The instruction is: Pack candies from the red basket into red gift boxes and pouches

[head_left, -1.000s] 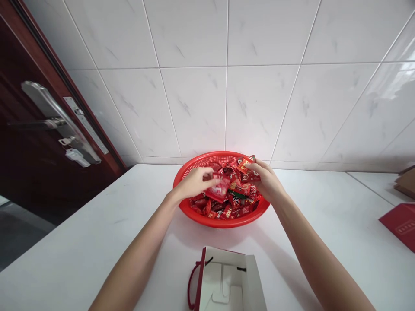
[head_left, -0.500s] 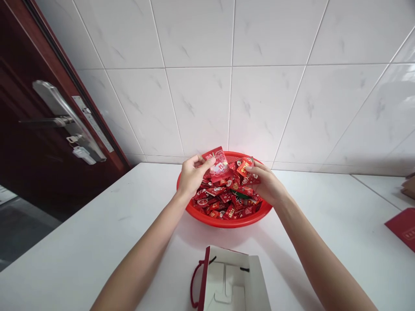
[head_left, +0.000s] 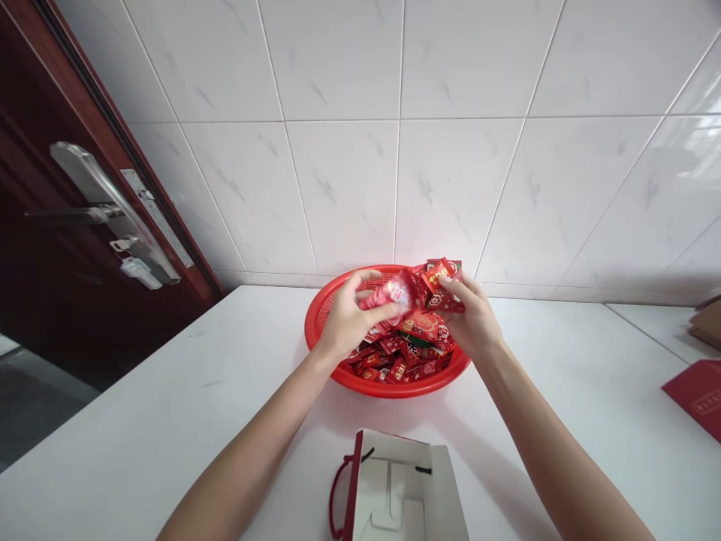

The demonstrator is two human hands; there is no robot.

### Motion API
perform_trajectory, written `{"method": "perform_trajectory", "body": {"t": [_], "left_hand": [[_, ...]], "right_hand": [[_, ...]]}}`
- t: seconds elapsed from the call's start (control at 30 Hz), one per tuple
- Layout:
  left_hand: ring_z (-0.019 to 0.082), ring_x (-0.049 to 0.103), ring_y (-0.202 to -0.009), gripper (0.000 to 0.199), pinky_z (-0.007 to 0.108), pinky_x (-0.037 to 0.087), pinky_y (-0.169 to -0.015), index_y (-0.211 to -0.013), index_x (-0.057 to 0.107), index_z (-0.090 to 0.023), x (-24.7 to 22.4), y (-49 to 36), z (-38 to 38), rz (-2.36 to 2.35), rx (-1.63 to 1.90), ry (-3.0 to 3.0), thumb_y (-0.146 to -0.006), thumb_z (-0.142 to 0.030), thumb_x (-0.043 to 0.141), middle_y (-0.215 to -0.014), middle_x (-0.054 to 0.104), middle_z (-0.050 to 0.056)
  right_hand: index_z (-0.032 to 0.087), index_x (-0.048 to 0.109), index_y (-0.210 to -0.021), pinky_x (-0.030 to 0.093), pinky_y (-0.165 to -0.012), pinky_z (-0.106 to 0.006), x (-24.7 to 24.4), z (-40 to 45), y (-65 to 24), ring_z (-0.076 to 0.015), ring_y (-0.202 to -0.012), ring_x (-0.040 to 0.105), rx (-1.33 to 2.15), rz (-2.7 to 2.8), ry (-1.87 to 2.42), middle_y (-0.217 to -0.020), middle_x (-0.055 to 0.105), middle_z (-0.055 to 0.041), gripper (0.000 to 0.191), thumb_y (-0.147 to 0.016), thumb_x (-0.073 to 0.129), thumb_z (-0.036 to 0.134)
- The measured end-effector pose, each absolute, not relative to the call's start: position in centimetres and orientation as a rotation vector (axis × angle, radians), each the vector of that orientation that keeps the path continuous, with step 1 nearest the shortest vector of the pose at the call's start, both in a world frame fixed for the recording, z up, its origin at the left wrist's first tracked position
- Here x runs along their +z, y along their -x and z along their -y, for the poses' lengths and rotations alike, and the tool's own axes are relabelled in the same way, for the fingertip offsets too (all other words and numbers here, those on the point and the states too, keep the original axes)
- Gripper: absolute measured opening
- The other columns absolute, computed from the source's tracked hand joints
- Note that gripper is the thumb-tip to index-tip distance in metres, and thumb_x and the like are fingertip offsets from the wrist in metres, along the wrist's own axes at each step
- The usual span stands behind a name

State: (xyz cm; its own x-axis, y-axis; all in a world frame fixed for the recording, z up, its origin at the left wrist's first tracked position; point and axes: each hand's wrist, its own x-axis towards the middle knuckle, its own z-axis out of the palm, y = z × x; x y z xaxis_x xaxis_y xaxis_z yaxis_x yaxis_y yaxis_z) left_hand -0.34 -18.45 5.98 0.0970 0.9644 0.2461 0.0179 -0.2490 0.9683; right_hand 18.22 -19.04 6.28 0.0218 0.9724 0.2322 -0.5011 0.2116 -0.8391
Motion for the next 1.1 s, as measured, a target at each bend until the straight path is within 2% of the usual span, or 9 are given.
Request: {"method": "perform_trajectory", "body": {"t": [0.1,0.17,0.27,0.43,0.77,0.9,1.0,1.1], "left_hand": [[0.027,0.074,-0.091,0.046,0.040,0.060,-0.082,-0.100,0.068,-0.020,6.3,-0.2,19.3,-0.903,1.073,-1.573,-0.064,-0.040,0.090,-0.096,0.077,0.006],[0.028,0.074,-0.095,0.040,0.041,0.059,-0.086,-0.094,0.069,-0.019,6.5,-0.6,19.8,-0.835,1.070,-1.567,-0.067,-0.041,0.088,-0.098,0.078,0.006],[0.026,0.073,-0.096,0.039,0.040,0.058,-0.090,-0.099,0.069,-0.019,6.8,-0.9,20.4,-0.774,1.166,-1.476,-0.071,-0.041,0.087,-0.099,0.078,0.005],[0.022,0.073,-0.087,0.028,0.034,0.058,-0.082,-0.089,0.069,-0.018,7.2,-0.9,20.9,-0.710,1.180,-1.323,-0.078,-0.040,0.082,-0.090,0.076,0.004],[0.019,0.070,-0.072,0.032,0.032,0.058,-0.071,-0.082,0.073,-0.018,7.7,-1.2,21.7,-0.697,1.227,-1.362,-0.073,-0.045,0.087,-0.077,0.074,0.002],[0.018,0.070,-0.073,0.029,0.030,0.059,-0.072,-0.083,0.076,-0.017,8.0,-0.7,21.4,-0.682,1.259,-1.321,-0.073,-0.042,0.088,-0.080,0.076,0.003],[0.017,0.070,-0.069,0.026,0.029,0.058,-0.068,-0.085,0.078,-0.018,8.7,0.4,21.1,-0.684,1.457,-1.335,-0.073,-0.040,0.087,-0.081,0.077,0.003],[0.019,0.072,-0.075,0.025,0.031,0.059,-0.071,-0.087,0.078,-0.019,9.0,1.0,21.0,-0.656,1.630,-1.378,-0.076,-0.040,0.085,-0.083,0.078,0.004]], "right_hand": [[0.025,0.074,-0.082,0.056,-0.071,-0.030,7.1,19.7,-18.4,-0.0173,-0.076,0.067,1.227,1.027,0.638,-0.085,0.074,-0.0001,0.018,-0.072,0.083,0.037],[0.026,0.074,-0.085,0.056,-0.073,-0.033,7.6,20.1,-18.6,-0.0192,-0.079,0.068,1.209,1.063,0.643,-0.087,0.074,-0.0012,0.018,-0.073,0.082,0.038],[0.026,0.073,-0.085,0.055,-0.076,-0.036,8.4,20.4,-19.3,-0.0222,-0.084,0.069,1.146,1.043,0.650,-0.088,0.073,-0.0023,0.020,-0.072,0.080,0.039],[0.027,0.074,-0.089,0.054,-0.076,-0.037,9.2,20.4,-20.8,-0.0232,-0.087,0.068,1.087,1.004,0.686,-0.093,0.072,-0.0030,0.023,-0.070,0.079,0.040],[0.024,0.070,-0.075,0.051,-0.063,-0.031,9.3,20.4,-20.6,-0.0168,-0.071,0.059,1.122,1.030,0.684,-0.079,0.065,-0.0006,0.013,-0.070,0.077,0.034],[0.024,0.071,-0.075,0.051,-0.062,-0.029,9.3,20.4,-20.9,-0.0163,-0.073,0.060,1.137,1.017,0.668,-0.081,0.067,-0.0008,0.010,-0.071,0.076,0.031],[0.024,0.072,-0.077,0.052,-0.063,-0.029,9.3,20.4,-21.0,-0.0167,-0.075,0.062,1.139,1.011,0.671,-0.083,0.068,-0.0014,0.010,-0.072,0.076,0.032],[0.023,0.072,-0.077,0.053,-0.063,-0.029,9.2,20.2,-21.1,-0.0160,-0.073,0.061,1.136,1.019,0.661,-0.082,0.068,-0.0013,0.011,-0.072,0.076,0.032]]}}
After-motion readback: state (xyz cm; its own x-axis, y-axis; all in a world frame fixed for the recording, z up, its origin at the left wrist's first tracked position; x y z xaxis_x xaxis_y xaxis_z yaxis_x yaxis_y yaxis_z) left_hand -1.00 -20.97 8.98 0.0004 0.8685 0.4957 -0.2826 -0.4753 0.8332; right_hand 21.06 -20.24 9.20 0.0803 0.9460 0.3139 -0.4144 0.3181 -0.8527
